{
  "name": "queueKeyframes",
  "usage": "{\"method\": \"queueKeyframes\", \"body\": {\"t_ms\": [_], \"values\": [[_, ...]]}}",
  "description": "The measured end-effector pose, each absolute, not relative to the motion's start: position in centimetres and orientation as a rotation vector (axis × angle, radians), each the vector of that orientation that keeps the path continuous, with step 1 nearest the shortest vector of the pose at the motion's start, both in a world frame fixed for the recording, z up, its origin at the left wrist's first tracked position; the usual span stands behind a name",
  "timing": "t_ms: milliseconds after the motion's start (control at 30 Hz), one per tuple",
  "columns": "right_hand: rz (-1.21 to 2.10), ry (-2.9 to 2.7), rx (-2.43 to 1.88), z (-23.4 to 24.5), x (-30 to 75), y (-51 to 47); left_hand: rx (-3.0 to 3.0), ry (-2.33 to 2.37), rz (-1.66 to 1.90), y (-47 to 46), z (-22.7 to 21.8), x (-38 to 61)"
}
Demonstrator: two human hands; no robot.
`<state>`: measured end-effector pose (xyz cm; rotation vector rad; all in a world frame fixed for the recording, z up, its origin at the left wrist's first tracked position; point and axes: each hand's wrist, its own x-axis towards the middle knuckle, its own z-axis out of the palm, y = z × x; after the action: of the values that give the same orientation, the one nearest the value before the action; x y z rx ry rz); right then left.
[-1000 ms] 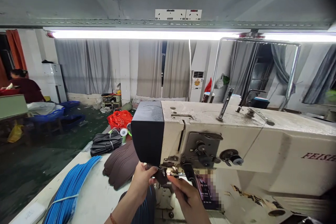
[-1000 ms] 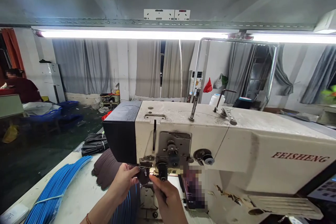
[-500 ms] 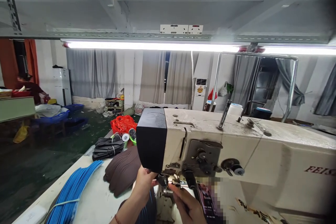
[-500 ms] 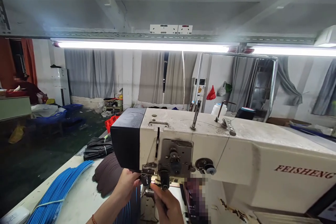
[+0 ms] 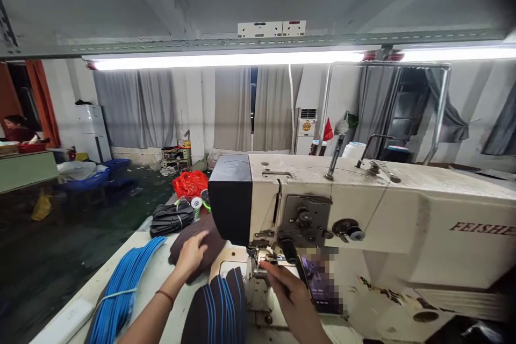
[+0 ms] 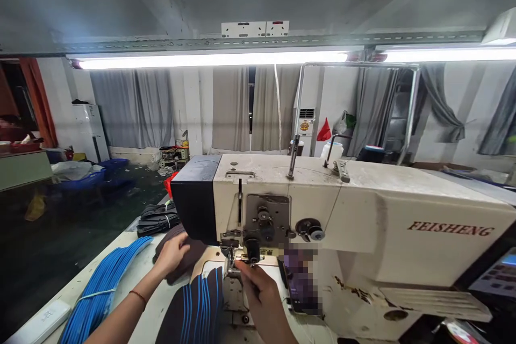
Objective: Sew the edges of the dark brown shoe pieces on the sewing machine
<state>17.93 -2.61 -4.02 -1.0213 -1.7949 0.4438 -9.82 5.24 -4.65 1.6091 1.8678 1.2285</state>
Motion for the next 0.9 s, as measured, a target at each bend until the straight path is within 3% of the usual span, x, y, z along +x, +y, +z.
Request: {"method": "queueKeyframes", "body": {"t_ms": [100,233,533,633,733,900], "values": [[0.449,-1.765,-0.975,-4.4,17.9,-2.2,1.670,2.128,0.888,4.1,-7.4,-12.9],[0.442,-1.775,-0.985,-5.1,18.1,-1.6,1.714,2.308,0.724,2.8,-8.9,-13.1],[0.458,-1.778,-1.005,-3.8,17.7,-2.6,1.663,2.015,0.352,-3.9,-9.4,-10.4],[0.461,-1.784,-1.009,-3.3,17.5,-2.9,1.576,2.005,0.436,-4.4,-10.0,-10.5],[0.484,-1.779,-1.000,-3.3,17.6,-3.0,1.466,1.984,0.774,-4.0,-9.8,-11.1],[0.480,-1.763,-0.994,-3.9,17.6,-2.7,1.132,1.560,1.029,-4.7,-5.8,-10.4]]}}
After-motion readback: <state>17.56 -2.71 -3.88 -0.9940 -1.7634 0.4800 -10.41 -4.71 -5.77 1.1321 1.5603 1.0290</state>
